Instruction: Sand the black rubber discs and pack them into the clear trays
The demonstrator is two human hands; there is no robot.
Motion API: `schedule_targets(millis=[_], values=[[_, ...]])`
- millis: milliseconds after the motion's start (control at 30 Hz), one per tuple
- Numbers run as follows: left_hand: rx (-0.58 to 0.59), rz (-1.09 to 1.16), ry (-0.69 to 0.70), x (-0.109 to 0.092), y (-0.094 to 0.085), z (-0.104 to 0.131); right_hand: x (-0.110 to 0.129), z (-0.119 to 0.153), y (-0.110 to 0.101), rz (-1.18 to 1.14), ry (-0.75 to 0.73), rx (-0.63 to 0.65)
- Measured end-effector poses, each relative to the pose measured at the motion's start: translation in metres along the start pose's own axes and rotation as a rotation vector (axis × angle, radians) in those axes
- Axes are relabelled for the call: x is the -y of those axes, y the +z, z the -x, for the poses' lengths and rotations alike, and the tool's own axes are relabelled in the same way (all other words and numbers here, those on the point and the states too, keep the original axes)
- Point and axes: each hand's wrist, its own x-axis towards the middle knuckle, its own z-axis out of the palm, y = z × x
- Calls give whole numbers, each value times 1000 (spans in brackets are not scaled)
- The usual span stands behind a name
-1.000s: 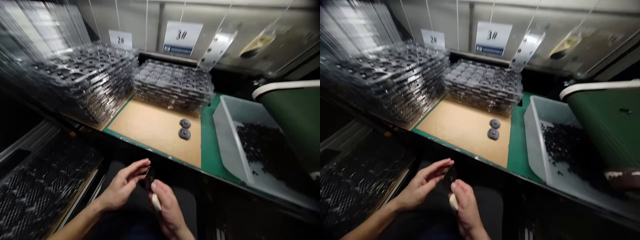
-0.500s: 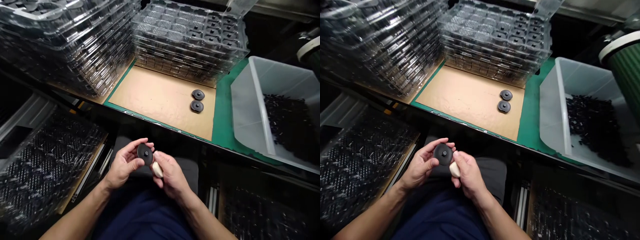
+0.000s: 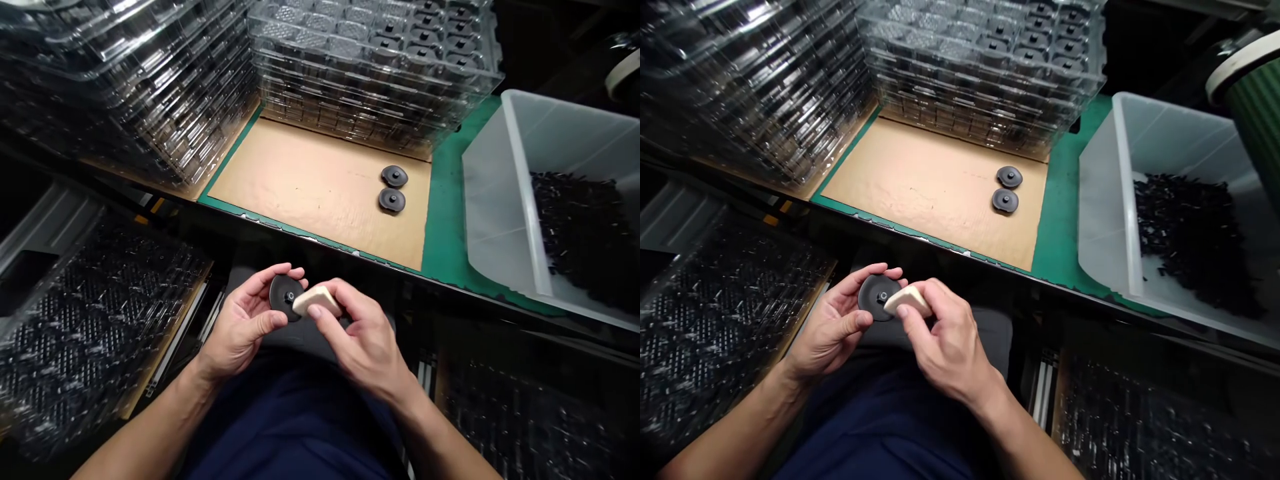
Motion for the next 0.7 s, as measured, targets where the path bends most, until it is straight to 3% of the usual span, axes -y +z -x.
schedule_targets(millis=[167,267,433,600,700], values=[[26,18,-45,-2,0,1,1,-5,-7,136,-40,-17],[38,58,-99,-3,-1,1,1,-9,-11,130,-59,120],[71,83,-175,-4,-4,-1,0,-14,-13,294,-223,-12],[11,174,-202,-1,-2,-2,2,-10,-13,220,-83,119],[-29,187,-201,3,1,-4,3,-9,-11,312,-112,44]])
